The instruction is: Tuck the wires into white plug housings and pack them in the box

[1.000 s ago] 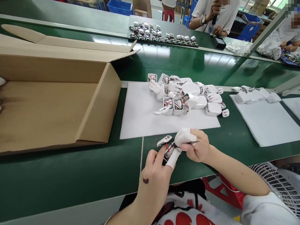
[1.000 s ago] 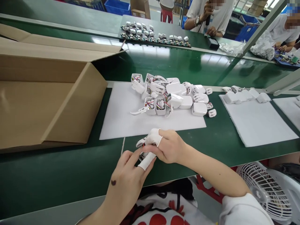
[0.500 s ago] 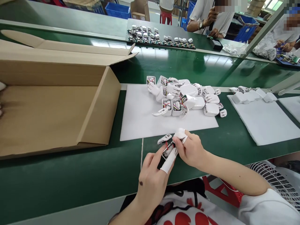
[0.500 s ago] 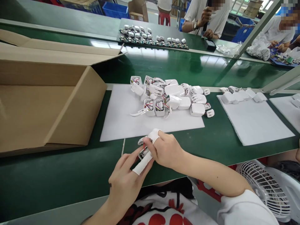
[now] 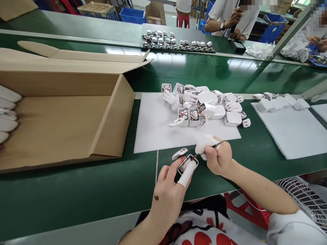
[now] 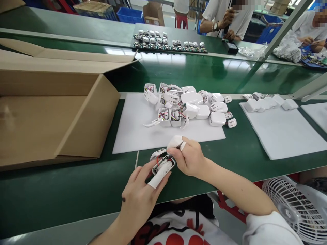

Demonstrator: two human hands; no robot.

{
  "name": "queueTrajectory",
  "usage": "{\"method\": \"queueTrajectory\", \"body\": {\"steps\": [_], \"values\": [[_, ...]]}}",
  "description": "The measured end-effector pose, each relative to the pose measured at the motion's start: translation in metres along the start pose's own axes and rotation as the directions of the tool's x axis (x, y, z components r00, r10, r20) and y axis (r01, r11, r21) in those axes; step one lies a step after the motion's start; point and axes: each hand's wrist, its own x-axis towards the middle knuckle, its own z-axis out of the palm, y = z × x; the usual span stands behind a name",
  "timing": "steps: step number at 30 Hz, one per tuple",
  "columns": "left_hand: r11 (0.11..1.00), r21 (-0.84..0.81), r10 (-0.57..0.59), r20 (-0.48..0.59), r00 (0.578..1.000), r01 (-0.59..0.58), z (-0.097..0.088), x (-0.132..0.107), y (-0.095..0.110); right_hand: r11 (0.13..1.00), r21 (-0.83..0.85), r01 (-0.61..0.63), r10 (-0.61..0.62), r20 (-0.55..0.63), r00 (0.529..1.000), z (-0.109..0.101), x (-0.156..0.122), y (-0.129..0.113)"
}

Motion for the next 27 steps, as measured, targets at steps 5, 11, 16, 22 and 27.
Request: {"method": "queueTrajectory", "body": {"steps": [5, 11, 16, 22, 27], "values": [[1.000, 0.016, 0.006, 0.042, 0.999, -0.007, -0.002, -0.002, 0.000, 0.987, -0.140, -0.081, 0.069, -0.089, 0.994, 0.009, -0.001, -0.005], [1.000, -0.005, -0.013, 0.032, 0.999, 0.013, -0.002, -0.002, 0.000, 0.947, -0.306, -0.097, 0.077, -0.075, 0.994, 0.016, -0.005, -0.012], [0.998, -0.029, -0.055, -0.052, 0.997, 0.053, -0.001, 0.001, 0.001, 0.880, -0.470, -0.069, 0.000, -0.146, 0.989, 0.016, -0.005, -0.013], [0.999, -0.020, -0.049, -0.090, 0.995, 0.047, 0.000, -0.001, 0.003, 0.865, -0.495, -0.085, 0.011, -0.150, 0.989, 0.018, -0.004, -0.014], [0.999, -0.029, -0.032, -0.094, 0.995, 0.030, 0.002, -0.002, 0.001, 0.911, -0.389, -0.134, 0.076, -0.162, 0.984, 0.018, -0.003, -0.012]]}}
